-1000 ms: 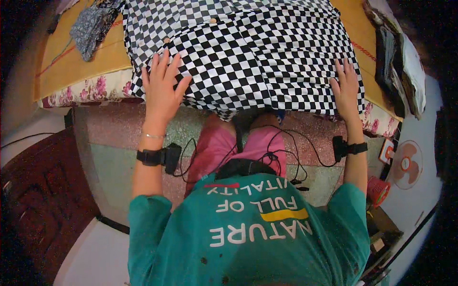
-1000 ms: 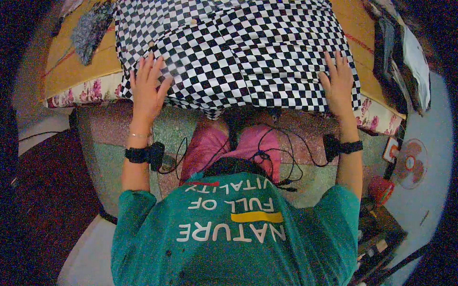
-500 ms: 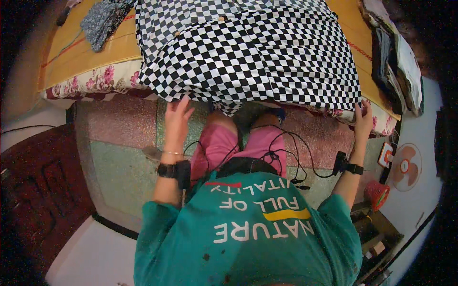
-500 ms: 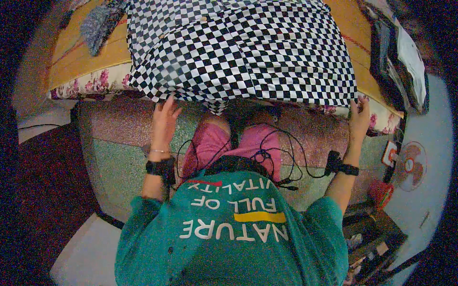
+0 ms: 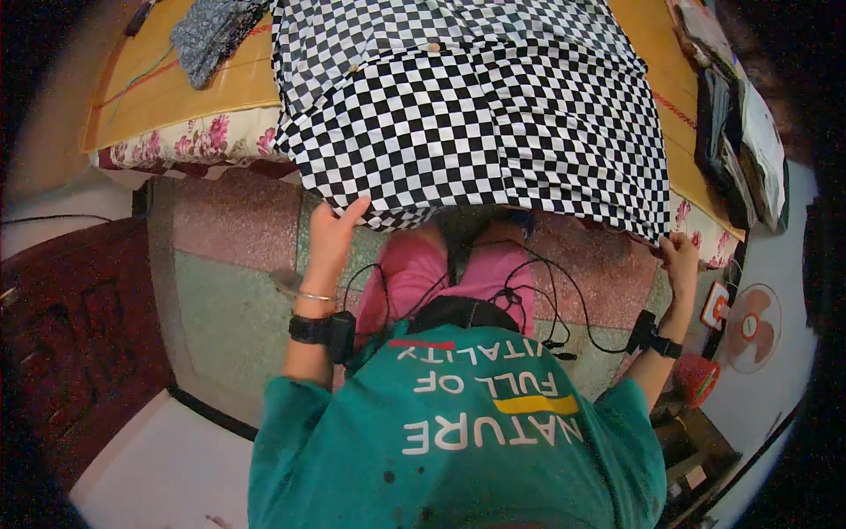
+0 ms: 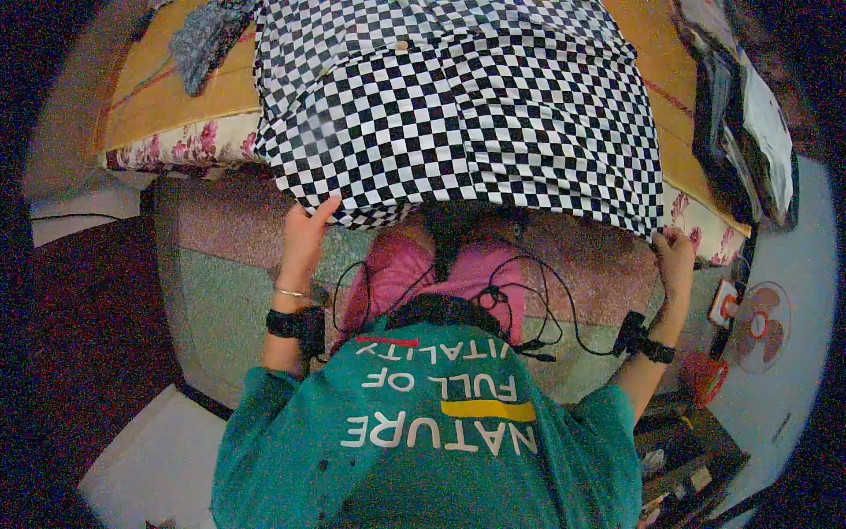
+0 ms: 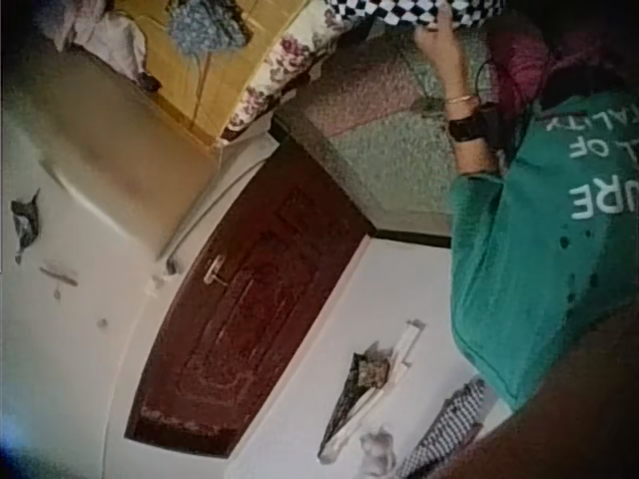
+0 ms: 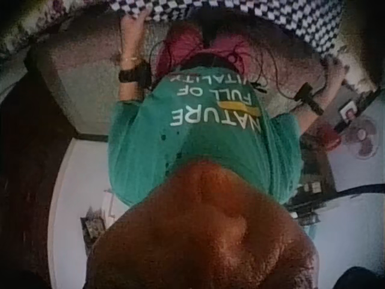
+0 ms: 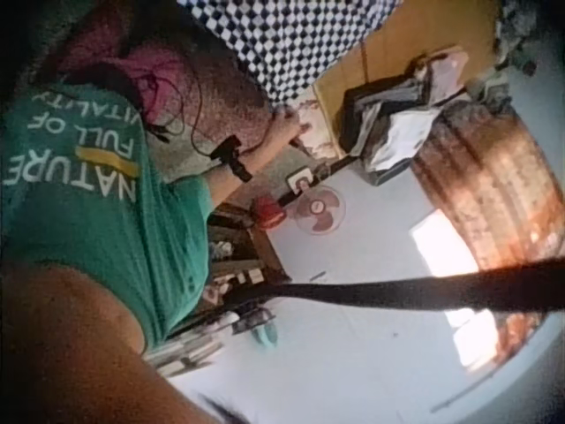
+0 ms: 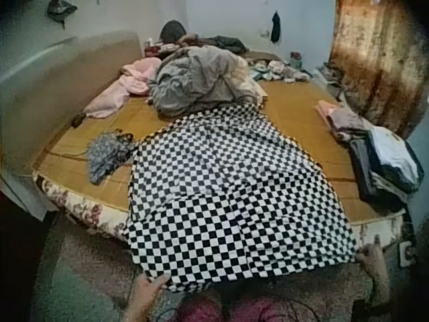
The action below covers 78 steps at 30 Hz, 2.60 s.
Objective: Fold a variety of clothes and linens on a bed.
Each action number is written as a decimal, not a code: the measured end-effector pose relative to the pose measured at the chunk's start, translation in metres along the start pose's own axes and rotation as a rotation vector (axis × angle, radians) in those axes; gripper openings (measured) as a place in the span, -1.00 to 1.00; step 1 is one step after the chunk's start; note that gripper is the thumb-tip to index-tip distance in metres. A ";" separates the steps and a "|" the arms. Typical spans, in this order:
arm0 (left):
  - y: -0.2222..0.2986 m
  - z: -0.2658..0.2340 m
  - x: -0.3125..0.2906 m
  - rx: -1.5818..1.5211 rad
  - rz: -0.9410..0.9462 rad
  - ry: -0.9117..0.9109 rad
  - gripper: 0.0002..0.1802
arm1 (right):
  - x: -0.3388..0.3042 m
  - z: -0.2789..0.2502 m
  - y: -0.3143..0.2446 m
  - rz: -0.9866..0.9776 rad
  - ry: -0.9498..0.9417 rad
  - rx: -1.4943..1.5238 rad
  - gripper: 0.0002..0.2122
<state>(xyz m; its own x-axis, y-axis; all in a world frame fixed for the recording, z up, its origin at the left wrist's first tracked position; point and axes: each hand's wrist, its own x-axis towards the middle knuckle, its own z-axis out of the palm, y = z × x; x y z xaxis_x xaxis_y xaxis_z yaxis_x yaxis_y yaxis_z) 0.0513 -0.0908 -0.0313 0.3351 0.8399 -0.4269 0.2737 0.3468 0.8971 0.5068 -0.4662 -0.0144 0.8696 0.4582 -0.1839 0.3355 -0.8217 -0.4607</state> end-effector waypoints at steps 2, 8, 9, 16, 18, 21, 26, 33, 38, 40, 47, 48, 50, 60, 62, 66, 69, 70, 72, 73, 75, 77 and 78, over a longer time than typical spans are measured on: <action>0.006 -0.003 0.003 0.055 -0.010 -0.012 -0.65 | 0.002 -0.005 -0.015 0.064 -0.064 -0.021 -0.83; 0.036 -0.013 0.020 0.473 -0.010 -0.109 -0.63 | 0.028 -0.022 -0.044 -0.203 -0.173 -0.490 -0.83; 0.037 -0.019 0.026 0.490 -0.123 -0.208 -0.64 | 0.032 -0.025 -0.047 -0.156 -0.214 -0.518 -0.82; 0.070 -0.037 0.039 0.741 -0.127 -0.344 -0.72 | 0.062 -0.006 -0.165 -0.303 -0.073 -0.319 -0.79; 0.091 -0.032 0.052 0.694 -0.030 -0.253 -0.74 | 0.086 0.003 -0.206 -0.465 -0.146 -0.125 -0.81; 0.109 -0.011 0.077 0.674 0.288 -0.069 -0.78 | 0.115 0.036 -0.262 -0.654 -0.114 0.031 -0.79; 0.107 0.025 0.132 0.814 0.896 0.079 -0.75 | 0.159 0.073 -0.288 -1.018 -0.031 -0.152 -0.73; 0.099 0.032 0.154 0.935 0.821 -0.076 -0.83 | 0.194 0.075 -0.256 -0.901 -0.119 -0.270 -0.69; 0.107 0.044 0.141 0.783 0.739 -0.064 -0.86 | 0.193 0.068 -0.261 -0.870 -0.169 -0.248 -0.75; 0.106 0.045 0.136 0.813 0.788 0.075 -0.85 | 0.197 0.067 -0.260 -0.888 -0.184 -0.269 -0.78; 0.108 0.054 0.136 0.963 1.071 0.013 -0.75 | 0.197 0.068 -0.255 -0.894 -0.137 -0.104 -0.87; 0.107 0.054 0.138 0.964 1.074 0.014 -0.75 | 0.197 0.069 -0.256 -0.895 -0.134 -0.102 -0.87; 0.105 0.054 0.142 1.038 1.134 -0.005 -0.80 | 0.200 0.071 -0.259 -0.840 -0.035 -0.112 -0.89; 0.102 0.066 0.139 1.034 1.046 -0.052 -0.84 | 0.212 0.068 -0.255 -0.889 -0.097 -0.308 -0.83; 0.104 0.065 0.139 1.085 1.031 -0.060 -0.84 | 0.213 0.068 -0.252 -0.901 -0.069 -0.302 -0.84; 0.104 0.066 0.147 0.950 1.006 -0.113 -0.83 | 0.218 0.072 -0.244 -1.002 -0.014 -0.270 -0.85; 0.118 0.074 0.149 0.997 0.841 -0.211 -0.82 | 0.218 0.071 -0.245 -0.932 -0.032 -0.269 -0.85; 0.122 0.076 0.149 1.061 0.679 -0.301 -0.80 | 0.217 0.072 -0.246 -0.934 -0.031 -0.268 -0.85; 0.120 0.077 0.151 1.070 0.735 -0.279 -0.82 | 0.216 0.072 -0.250 -0.885 -0.058 -0.335 -0.86; 0.117 0.075 0.152 1.071 0.772 -0.256 -0.81 | 0.217 0.071 -0.250 -0.887 -0.056 -0.334 -0.86; 0.115 0.073 0.149 1.074 0.804 -0.232 -0.81 | 0.215 0.070 -0.250 -0.934 -0.073 -0.288 -0.86; 0.117 0.073 0.144 0.997 0.913 -0.150 -0.80 | 0.216 0.072 -0.249 -0.905 -0.068 -0.237 -0.86; 0.118 0.072 0.142 0.999 0.915 -0.149 -0.80 | 0.217 0.072 -0.249 -0.874 -0.063 -0.189 -0.87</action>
<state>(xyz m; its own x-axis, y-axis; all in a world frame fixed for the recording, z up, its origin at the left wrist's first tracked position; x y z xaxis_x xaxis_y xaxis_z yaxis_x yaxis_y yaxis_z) 0.1964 0.0390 0.0058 0.8228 0.5299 0.2057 0.4119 -0.8052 0.4267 0.5858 -0.1375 -0.0021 0.2561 0.9596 0.1162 0.9275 -0.2101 -0.3091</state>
